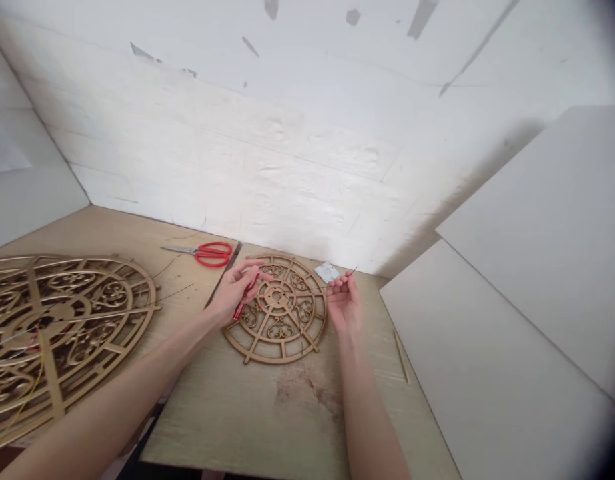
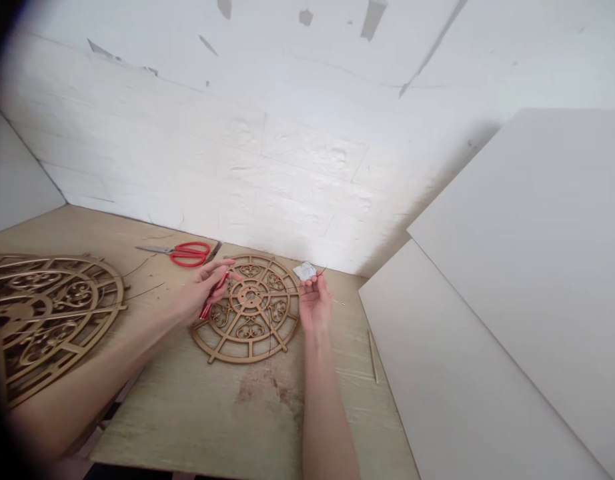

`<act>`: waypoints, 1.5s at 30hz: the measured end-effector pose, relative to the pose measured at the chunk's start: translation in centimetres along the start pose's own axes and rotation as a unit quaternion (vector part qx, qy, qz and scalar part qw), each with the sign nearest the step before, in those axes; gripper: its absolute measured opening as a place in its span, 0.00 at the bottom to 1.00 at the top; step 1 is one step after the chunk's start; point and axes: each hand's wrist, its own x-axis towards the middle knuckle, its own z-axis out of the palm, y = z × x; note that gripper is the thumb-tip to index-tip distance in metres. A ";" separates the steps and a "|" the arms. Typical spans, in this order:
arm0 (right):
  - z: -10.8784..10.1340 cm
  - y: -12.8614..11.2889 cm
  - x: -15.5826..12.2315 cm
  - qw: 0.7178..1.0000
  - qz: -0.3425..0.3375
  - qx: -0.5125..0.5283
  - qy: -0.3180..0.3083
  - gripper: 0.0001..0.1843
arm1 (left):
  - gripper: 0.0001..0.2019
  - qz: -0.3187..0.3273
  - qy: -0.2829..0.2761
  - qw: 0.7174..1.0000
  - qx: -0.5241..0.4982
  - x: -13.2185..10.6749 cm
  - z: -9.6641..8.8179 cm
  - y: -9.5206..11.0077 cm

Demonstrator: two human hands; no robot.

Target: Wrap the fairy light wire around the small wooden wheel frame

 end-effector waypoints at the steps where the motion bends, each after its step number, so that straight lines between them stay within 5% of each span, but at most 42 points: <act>1: -0.1 0.1 0.1 1.000 -0.005 0.001 0.001 0.05 | 0.19 -0.002 0.003 1.000 -0.002 0.0 0.1 0.0; 9: -0.8 0.3 0.6 0.998 -0.043 -0.041 -0.009 0.10 | 0.14 -0.031 0.011 0.997 -0.065 -0.3 0.6 0.5; 15: -1.2 -0.5 0.6 0.995 -0.068 -0.069 -0.011 0.09 | 0.20 -0.057 -0.043 0.994 -0.078 -0.9 0.7 0.8; 22: 0.9 0.8 -0.6 0.991 -0.048 -0.113 -0.043 0.13 | 0.16 -0.079 -0.062 0.993 -0.063 -1.0 1.0 0.3; 30: 4.1 3.7 -4.2 0.947 -0.016 -0.296 -0.122 0.10 | 0.13 -0.001 -0.087 0.994 0.069 -1.6 1.5 -0.3; 34: 4.8 4.0 -5.1 0.926 -0.018 -0.324 -0.192 0.07 | 0.14 0.049 -0.086 0.990 0.100 -1.8 1.9 -0.5; 45: 4.6 3.7 -5.3 0.910 -0.049 -0.349 -0.218 0.05 | 0.16 0.073 -0.091 0.985 0.123 -2.1 2.1 -0.2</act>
